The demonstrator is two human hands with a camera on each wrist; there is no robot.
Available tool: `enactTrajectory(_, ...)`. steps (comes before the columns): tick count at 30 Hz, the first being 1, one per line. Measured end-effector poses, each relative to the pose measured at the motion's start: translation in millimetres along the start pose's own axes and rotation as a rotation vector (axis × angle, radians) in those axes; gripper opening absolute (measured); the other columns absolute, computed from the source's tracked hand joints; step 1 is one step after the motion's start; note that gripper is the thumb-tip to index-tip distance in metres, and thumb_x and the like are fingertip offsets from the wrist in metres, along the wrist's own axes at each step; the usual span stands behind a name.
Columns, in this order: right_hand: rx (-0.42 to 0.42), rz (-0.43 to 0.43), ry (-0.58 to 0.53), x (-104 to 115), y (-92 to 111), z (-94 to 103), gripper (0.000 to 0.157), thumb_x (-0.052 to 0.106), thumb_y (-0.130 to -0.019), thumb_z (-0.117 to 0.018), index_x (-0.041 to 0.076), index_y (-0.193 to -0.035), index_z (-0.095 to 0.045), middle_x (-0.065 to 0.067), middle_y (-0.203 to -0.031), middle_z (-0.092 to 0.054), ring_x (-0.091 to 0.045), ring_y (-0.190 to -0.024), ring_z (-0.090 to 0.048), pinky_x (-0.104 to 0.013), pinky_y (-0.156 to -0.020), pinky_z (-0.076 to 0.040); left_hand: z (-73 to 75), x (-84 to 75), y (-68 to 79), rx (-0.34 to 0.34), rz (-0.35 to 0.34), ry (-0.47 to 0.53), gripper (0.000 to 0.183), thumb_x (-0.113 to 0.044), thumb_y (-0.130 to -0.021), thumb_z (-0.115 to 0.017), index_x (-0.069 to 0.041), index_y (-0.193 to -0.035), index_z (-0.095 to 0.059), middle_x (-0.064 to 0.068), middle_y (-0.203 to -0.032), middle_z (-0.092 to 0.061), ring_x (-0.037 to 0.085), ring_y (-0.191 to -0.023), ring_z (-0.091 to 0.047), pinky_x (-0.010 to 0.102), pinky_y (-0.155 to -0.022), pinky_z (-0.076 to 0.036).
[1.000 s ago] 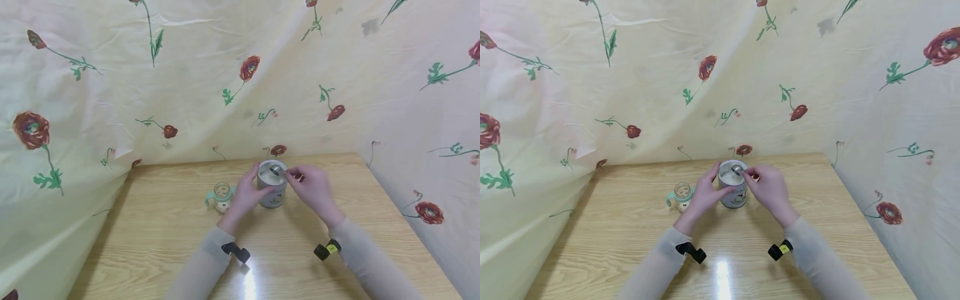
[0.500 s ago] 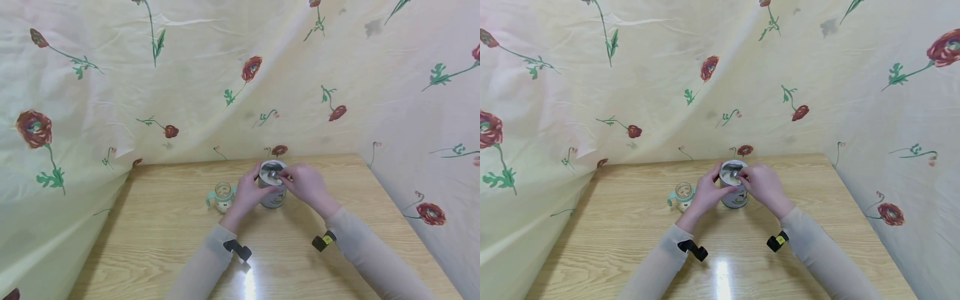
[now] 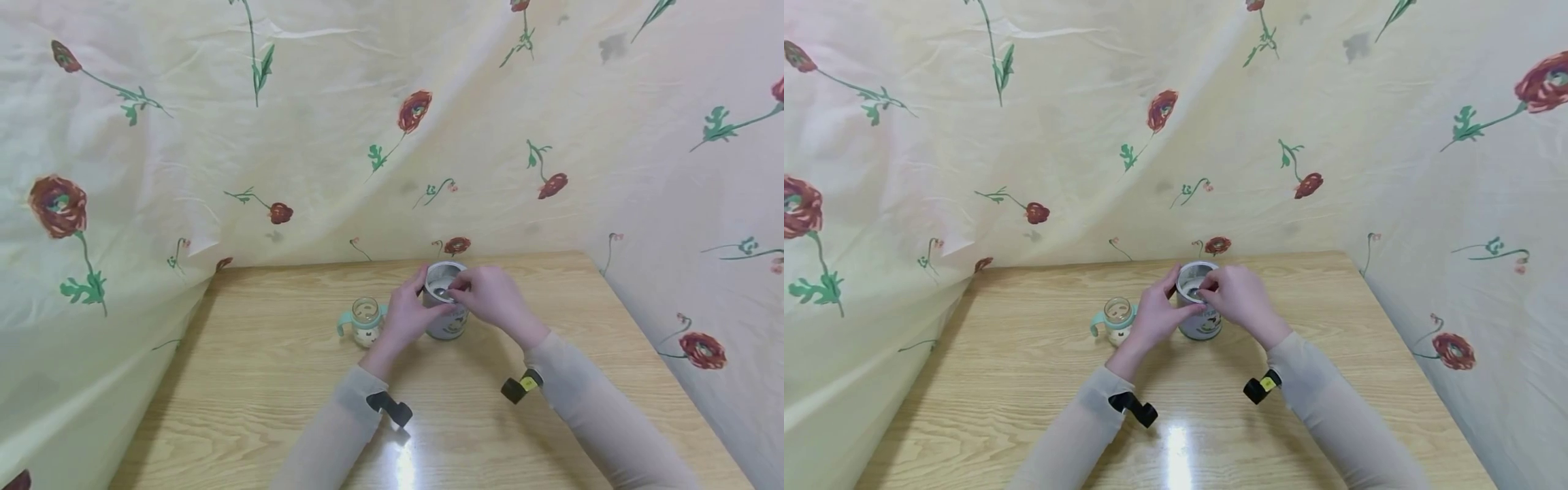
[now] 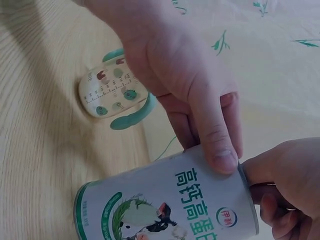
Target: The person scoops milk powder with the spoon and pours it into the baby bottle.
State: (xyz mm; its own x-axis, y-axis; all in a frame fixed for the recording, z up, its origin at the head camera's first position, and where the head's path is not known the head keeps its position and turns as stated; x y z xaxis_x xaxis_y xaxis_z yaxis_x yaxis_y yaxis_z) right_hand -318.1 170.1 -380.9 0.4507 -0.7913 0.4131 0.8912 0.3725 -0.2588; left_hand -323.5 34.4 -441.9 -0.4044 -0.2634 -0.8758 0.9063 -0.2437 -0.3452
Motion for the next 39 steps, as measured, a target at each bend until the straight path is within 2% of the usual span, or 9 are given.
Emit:
enactTrajectory(6,0.016,-0.007,-0.025,0,-2,-1.3,0.004,0.012,-0.094,-0.082,0.008,-0.093,-0.083,-0.001,-0.086,-0.079,-0.012,-0.072,-0.069,-0.037,-0.065,-0.062,-0.1,1.4,-0.8,0.000,0.021,0.005,0.096,-0.023,-0.084,-0.095,-0.003,-0.162,-0.043,0.012,-0.166,-0.042,0.020,-0.149,-0.045,0.032,-0.116,-0.046)
enactTrajectory(13,0.019,-0.026,-0.075,-1,1,1.6,0.004,0.012,-0.095,-0.082,0.009,-0.092,-0.084,0.001,-0.084,-0.078,-0.012,-0.070,-0.066,-0.035,-0.063,-0.059,0.0,1.0,-0.4,0.001,0.003,0.012,0.093,-0.024,-0.084,-0.095,-0.004,-0.160,-0.046,0.011,-0.164,-0.045,0.019,-0.149,-0.045,0.033,-0.116,-0.046)
enactTrajectory(24,0.004,-0.102,-0.295,-9,7,6.2,0.008,0.014,-0.097,-0.081,0.007,-0.095,-0.084,-0.002,-0.087,-0.079,-0.016,-0.076,-0.069,-0.031,-0.067,-0.059,0.1,5.4,-0.8,-0.007,0.015,-0.009,0.096,-0.025,-0.084,-0.095,0.001,-0.160,-0.043,0.016,-0.164,-0.042,0.023,-0.150,-0.044,0.032,-0.115,-0.047)
enactTrajectory(33,0.006,-0.173,-0.340,-16,12,10.9,0.014,0.018,-0.099,-0.079,0.005,-0.098,-0.084,-0.004,-0.089,-0.079,-0.020,-0.076,-0.065,-0.033,-0.067,-0.055,-0.1,3.2,-0.5,-0.005,0.027,0.001,0.096,-0.027,-0.084,-0.095,0.001,-0.160,-0.043,0.015,-0.164,-0.044,0.023,-0.149,-0.046,0.035,-0.115,-0.048)
enactTrajectory(39,-0.026,-0.209,-0.363,-22,16,12.5,0.019,0.022,-0.100,-0.079,0.004,-0.100,-0.084,-0.005,-0.092,-0.080,-0.023,-0.080,-0.067,-0.032,-0.068,-0.055,-0.2,4.2,-0.8,-0.010,0.022,-0.012,0.096,-0.029,-0.084,-0.095,0.000,-0.160,-0.044,0.016,-0.163,-0.046,0.023,-0.148,-0.048,0.037,-0.115,-0.049)
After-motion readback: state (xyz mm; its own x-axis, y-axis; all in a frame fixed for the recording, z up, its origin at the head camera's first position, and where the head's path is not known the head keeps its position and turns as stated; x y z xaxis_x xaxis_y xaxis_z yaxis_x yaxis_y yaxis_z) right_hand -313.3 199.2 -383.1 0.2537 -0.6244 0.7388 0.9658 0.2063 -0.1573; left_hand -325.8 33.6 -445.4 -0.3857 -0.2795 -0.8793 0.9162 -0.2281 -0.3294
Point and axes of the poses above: each hand's wrist, its own y-axis away from the middle knuckle, its own z-axis out of the back of the hand, x = y × z, the point moved 9 cm from there along -y, towards the middle knuckle
